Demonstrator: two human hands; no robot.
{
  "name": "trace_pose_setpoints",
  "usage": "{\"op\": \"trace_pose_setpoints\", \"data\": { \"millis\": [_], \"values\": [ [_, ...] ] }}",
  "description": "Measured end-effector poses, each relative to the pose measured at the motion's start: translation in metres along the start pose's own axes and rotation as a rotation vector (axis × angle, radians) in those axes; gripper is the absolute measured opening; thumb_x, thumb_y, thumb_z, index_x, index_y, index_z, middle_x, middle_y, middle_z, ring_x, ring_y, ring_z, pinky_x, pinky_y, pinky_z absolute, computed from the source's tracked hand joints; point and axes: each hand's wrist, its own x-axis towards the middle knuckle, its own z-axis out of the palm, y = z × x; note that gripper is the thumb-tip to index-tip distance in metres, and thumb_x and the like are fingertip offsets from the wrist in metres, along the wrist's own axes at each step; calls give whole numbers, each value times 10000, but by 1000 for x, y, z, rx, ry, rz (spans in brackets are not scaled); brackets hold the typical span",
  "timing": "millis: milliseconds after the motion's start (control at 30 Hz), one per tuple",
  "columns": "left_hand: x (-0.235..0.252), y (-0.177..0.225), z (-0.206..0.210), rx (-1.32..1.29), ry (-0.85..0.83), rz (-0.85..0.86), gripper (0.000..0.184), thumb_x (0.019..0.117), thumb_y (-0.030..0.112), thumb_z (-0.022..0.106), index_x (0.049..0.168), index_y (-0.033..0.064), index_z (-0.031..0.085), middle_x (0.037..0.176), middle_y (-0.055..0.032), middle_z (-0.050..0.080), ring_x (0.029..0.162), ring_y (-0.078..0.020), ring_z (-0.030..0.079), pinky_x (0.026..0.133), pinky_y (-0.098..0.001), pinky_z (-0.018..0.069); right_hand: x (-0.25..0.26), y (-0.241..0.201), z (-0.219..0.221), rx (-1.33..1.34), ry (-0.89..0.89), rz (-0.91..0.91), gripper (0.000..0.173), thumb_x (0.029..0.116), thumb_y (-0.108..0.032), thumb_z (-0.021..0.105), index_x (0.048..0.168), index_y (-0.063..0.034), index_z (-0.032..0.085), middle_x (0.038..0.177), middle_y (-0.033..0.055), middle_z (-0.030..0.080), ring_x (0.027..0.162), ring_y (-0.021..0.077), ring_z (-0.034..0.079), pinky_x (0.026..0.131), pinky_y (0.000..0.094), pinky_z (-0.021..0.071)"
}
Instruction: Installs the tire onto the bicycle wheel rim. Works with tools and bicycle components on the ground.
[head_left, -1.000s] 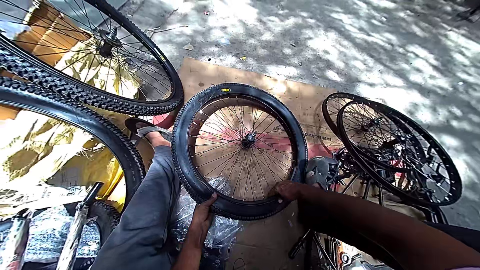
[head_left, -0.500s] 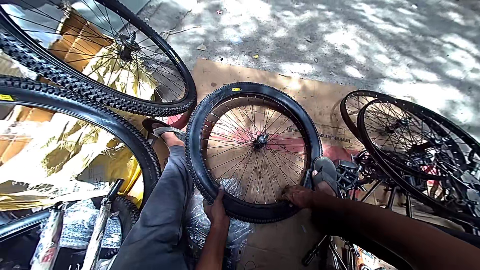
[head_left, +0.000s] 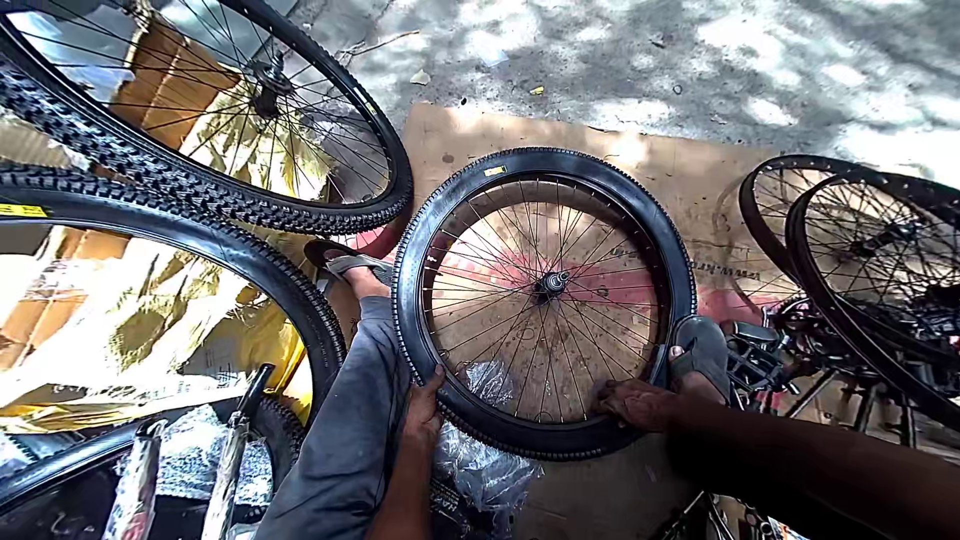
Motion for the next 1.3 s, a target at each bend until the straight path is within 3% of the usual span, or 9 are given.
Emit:
{"op": "trace_pose_setpoints", "data": {
  "millis": [233,333,500,700,800,867,967,1100,1300],
  "values": [
    [-19,47,61,566,561,361,632,873,578,762,1234,66,675,1153,-219,681,1095,-388,640,947,-633,486,-3,3,-2,-5,29,-12,328,975,-172,670,1301,-133,672,1248,142,672,1212,362,611,1000,505,509],
    [-7,56,50,357,379,259,561,901,498,763,1201,34,670,1056,-164,720,953,-277,709,850,-500,589,-3,6,5,1,51,-17,296,975,-193,671,1262,-127,691,1219,137,682,1184,354,624,985,503,516],
    [18,42,26,66,154,93,529,978,466,668,1339,85,601,1180,-129,697,1045,-250,681,893,-479,572,3,2,2,13,-2,16,314,966,-169,661,1277,-128,684,1246,140,675,1208,358,614,988,516,508],
    [6,44,36,190,278,178,583,962,512,673,1291,33,632,1161,-200,694,1056,-322,680,920,-540,553,-5,-15,-14,34,-77,145,345,967,-178,678,1293,-64,667,1285,190,658,1249,408,587,1034,570,473],
    [-17,34,45,240,363,233,629,933,504,724,1349,45,609,1206,-220,683,1101,-347,672,952,-562,544,-10,-62,-60,107,-194,429,272,1019,-136,546,1195,21,683,1253,266,652,1214,450,606,1005,628,470],
    [-44,14,53,220,376,185,612,967,462,700,1390,38,572,1244,-237,661,1138,-359,658,973,-566,542,-3,-92,-89,107,-96,481,309,1029,-191,530,1112,66,680,1184,287,662,1152,459,630,956,636,486],
    [-92,-18,52,185,302,-30,553,996,398,680,1338,-25,583,1214,-250,668,1113,-365,665,945,-555,553,25,-121,-118,178,304,178,320,1037,-329,562,1144,-57,693,1109,196,692,1079,394,665,929,600,522],
    [-89,-6,42,193,316,121,701,860,246,848,1412,-17,505,1211,-267,656,1086,-376,669,910,-556,574,82,-148,-123,434,621,46,415,1044,-404,538,1388,-186,614,1295,125,654,1216,312,624,1026,528,510],
    [-34,33,60,546,471,93,1020,658,363,978,1431,-51,458,1318,-311,578,1224,-450,568,1001,-625,489,125,-161,-78,860,281,200,588,1054,-539,468,1432,-98,560,1291,229,650,1214,397,620,1038,619,460]
  ]
}}
